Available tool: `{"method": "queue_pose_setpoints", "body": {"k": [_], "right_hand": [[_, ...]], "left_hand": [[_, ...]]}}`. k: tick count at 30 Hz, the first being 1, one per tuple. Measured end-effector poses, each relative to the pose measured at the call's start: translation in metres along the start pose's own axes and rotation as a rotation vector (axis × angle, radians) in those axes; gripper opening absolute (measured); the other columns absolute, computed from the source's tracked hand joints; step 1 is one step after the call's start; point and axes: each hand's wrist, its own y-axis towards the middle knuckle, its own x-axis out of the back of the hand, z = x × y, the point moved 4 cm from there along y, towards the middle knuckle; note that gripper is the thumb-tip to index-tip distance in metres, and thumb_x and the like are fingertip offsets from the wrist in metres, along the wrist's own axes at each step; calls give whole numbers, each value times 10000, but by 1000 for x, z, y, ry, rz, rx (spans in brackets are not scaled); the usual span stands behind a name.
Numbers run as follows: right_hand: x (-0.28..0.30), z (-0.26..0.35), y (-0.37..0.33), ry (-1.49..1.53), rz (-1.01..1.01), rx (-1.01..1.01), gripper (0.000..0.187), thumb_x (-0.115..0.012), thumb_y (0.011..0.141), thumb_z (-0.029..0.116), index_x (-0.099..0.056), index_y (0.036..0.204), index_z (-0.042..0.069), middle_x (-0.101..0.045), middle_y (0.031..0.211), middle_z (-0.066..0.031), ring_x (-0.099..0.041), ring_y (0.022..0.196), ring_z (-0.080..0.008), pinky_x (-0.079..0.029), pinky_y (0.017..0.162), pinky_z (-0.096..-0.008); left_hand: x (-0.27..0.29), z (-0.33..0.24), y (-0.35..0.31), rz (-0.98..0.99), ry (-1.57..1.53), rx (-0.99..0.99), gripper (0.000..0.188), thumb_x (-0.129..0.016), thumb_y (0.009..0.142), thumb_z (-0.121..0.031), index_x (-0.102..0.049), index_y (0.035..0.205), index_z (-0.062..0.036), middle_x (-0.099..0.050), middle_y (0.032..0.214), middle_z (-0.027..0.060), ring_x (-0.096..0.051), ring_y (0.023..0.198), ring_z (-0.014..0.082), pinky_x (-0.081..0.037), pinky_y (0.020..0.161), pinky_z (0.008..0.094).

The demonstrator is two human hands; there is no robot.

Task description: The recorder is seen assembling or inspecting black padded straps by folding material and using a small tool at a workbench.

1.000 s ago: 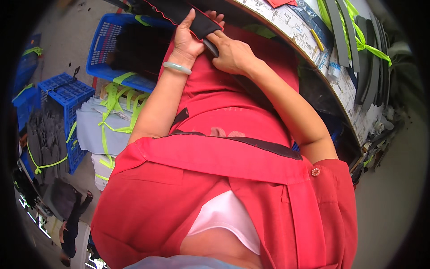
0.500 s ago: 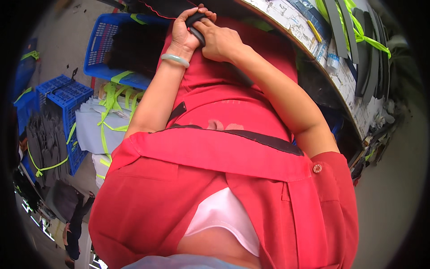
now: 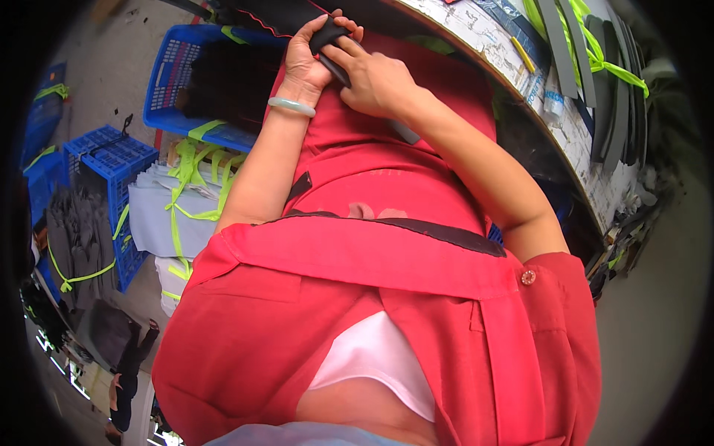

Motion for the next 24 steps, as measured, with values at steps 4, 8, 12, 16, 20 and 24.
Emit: {"method": "queue_pose_setpoints", "body": {"k": [4, 8, 12, 16, 20, 24], "right_hand": [[-4, -5, 16, -28, 83, -64, 569, -580, 711, 124, -487, 1272, 145, -526, 1326, -74, -636, 943, -377, -522, 780, -476], [0, -10, 22, -61, 137, -78, 589, -572, 701, 98, -483, 1282, 135, -506, 1347, -98, -627, 980, -377, -523, 804, -474], [0, -7, -8, -36, 106, -55, 576, -585, 694, 105, -492, 1262, 128, -541, 1289, -111, -629, 971, -364, -524, 780, -475], [-13, -14, 33, -101, 118, -55, 364, -583, 714, 111, -534, 1071, 64, -595, 1113, -149, -633, 915, -359, -523, 738, -468], [0, 4, -6, -59, -16, -20, 537, -611, 705, 128, -506, 1232, 119, -549, 1244, -91, -641, 889, -358, -530, 741, -470], [-7, -8, 1, -28, 56, -74, 585, -594, 695, 91, -485, 1267, 149, -546, 1267, -79, -640, 904, -361, -529, 737, -465]], "left_hand": [[4, 4, 7, 108, 92, -44, 153, -622, 856, -154, -599, 892, -7, -627, 818, 126, -625, 816, 301, -506, 910, 463], [-6, 5, -4, -35, 154, -52, 404, -572, 931, -384, -568, 976, 18, -633, 923, 163, -614, 1000, 357, -476, 954, 489], [-6, -6, -5, 53, -10, -17, 271, -610, 920, -272, -586, 978, -9, -642, 903, 126, -627, 922, 290, -494, 928, 442], [5, -4, 12, -22, 90, -82, 176, -646, 864, -131, -578, 967, -6, -630, 845, 116, -625, 818, 252, -526, 883, 450], [3, -2, 0, -79, 62, -67, 208, -627, 824, -68, -571, 1006, 17, -622, 817, 124, -622, 790, 271, -525, 866, 477], [4, -5, 14, 155, 77, -35, 225, -609, 848, -119, -555, 1013, 23, -616, 849, 136, -621, 827, 290, -508, 919, 476]]}}
